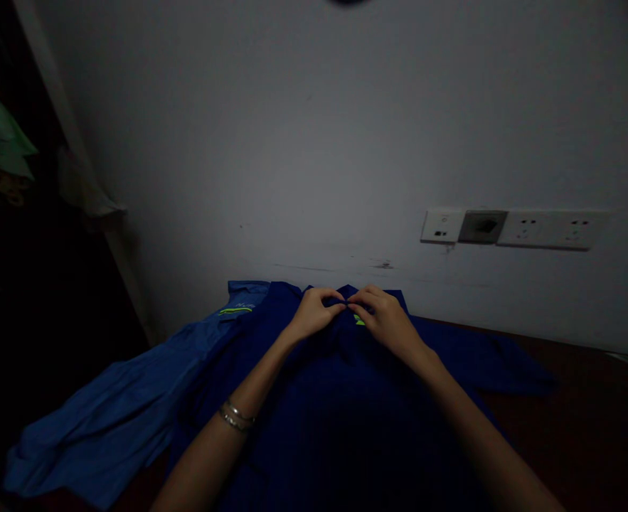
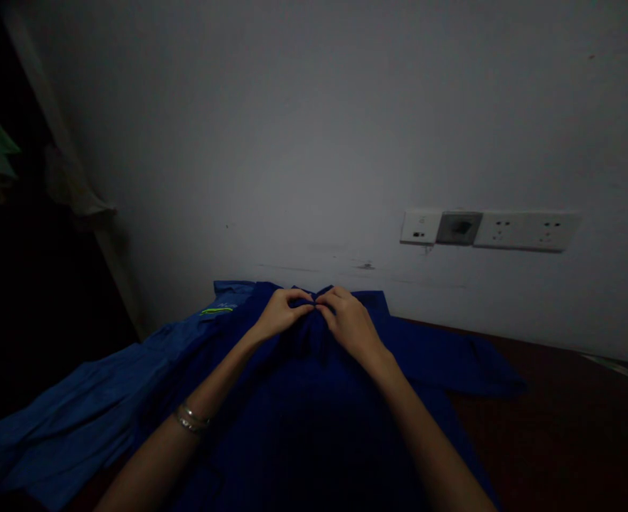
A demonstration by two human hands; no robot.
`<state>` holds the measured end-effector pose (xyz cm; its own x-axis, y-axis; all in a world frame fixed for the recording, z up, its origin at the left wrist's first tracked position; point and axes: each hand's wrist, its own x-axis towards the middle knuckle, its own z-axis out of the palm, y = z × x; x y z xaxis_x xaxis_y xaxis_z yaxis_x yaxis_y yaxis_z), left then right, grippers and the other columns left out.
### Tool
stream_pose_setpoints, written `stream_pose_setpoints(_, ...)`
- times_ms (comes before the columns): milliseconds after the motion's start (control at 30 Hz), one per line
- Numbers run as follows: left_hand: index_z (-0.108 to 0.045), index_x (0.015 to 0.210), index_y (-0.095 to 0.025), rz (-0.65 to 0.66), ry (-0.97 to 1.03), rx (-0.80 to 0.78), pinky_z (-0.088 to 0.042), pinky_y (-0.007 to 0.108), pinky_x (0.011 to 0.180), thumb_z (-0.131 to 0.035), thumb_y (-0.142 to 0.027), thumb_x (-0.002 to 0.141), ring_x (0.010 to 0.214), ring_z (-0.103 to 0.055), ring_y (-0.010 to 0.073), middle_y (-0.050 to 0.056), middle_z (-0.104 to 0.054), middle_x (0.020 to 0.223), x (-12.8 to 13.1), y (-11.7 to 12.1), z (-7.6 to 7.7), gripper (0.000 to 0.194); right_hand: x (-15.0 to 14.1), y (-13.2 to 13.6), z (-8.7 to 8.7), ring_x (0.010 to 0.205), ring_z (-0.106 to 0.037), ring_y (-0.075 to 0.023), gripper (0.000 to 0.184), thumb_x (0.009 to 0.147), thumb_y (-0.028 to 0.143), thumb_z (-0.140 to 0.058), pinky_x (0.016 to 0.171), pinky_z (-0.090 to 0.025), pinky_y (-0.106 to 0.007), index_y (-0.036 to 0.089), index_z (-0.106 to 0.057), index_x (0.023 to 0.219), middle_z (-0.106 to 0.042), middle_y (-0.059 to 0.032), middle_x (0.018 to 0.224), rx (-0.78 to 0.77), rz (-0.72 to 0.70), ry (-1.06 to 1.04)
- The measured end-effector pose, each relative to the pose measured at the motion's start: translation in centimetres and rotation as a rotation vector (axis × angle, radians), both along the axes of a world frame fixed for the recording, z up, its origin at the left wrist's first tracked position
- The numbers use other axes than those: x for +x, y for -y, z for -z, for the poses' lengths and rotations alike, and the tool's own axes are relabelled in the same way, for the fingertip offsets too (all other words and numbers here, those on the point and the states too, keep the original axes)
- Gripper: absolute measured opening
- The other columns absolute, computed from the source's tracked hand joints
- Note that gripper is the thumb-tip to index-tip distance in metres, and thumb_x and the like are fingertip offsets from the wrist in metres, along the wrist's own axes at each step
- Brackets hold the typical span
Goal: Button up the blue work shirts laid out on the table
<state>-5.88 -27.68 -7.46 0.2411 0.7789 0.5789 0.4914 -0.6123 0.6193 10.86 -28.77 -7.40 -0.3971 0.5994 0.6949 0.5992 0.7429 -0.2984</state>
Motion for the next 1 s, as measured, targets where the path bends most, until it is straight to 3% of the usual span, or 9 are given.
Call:
stream_pose_setpoints(267, -0.066, 0.084, -0.014, 0.115, -0.033, -0.12, -0.044, 0.026, 0.075, -0.059, -0.018, 0.067, 0.081, -0.058, 0.0152, 0.003, -0.066, 0.084, -0.3, -0.6, 0.5, 0.018, 0.4, -1.1, 0.7, 0.069, -0.057, -0.0164, 0.011, 0.076, 0.022, -0.054, 0.064, -0.043, -0.028, 0.019, -0.063, 0.081, -0.063, -0.0043, 0.075, -0.087, -0.026, 0.045)
stream_pose_setpoints(467, -0.055, 0.104, -0.011, 0.17, 0.143, -0.305, -0.034, 0.016, 0.048, -0.062, -0.024, 0.068, 0.053, -0.05, 0.0066, 0.001, -0.061, 0.069, -0.7, -0.7, 0.2, 0.04, 0.4, -1.3, 0.9, 0.069, -0.058, -0.0164, 0.012, 0.076, 0.021, -0.053, 0.065, -0.043, -0.029, 0.018, -0.064, 0.079, -0.063, -0.0045, 0.075, -0.057, -0.041, 0.016)
stream_pose_setpoints(733, -0.052, 0.094, -0.013, 0.19, 0.269, -0.341, -0.035, 0.016, 0.051, -0.065, -0.023, 0.066, 0.057, -0.052, 0.0064, 0.001, -0.061, 0.072, -0.5, -0.8, 0.7, 0.033, 0.5, -1.3, 0.9, 0.071, -0.059, -0.0166, 0.012, 0.075, 0.024, -0.055, 0.068, -0.046, -0.031, 0.019, -0.065, 0.079, -0.065, -0.0045, 0.076, -0.075, -0.088, -0.047)
stream_pose_setpoints(833, -0.05, 0.091, -0.013, 0.204, 0.288, -0.342, -0.035, 0.016, 0.051, -0.066, -0.024, 0.065, 0.057, -0.053, 0.0067, 0.001, -0.06, 0.073, -0.6, -0.9, 0.7, 0.033, 0.5, -1.4, 0.9, 0.069, -0.06, -0.0165, 0.014, 0.074, 0.027, -0.056, 0.065, -0.049, -0.031, 0.018, -0.065, 0.079, -0.065, -0.0045, 0.076, -0.156, -0.113, -0.127)
stream_pose_setpoints(1000, -0.048, 0.086, -0.014, 0.177, 0.299, -0.334, -0.034, 0.015, 0.049, -0.067, -0.023, 0.062, 0.055, -0.052, 0.0062, -0.001, -0.059, 0.071, -0.7, -0.9, 0.6, 0.032, 0.3, -1.2, 1.1, 0.064, -0.059, -0.015, 0.021, 0.071, 0.033, -0.058, 0.047, -0.053, -0.027, 0.016, -0.063, 0.083, -0.061, -0.0037, 0.073, -0.444, -0.21, -0.281)
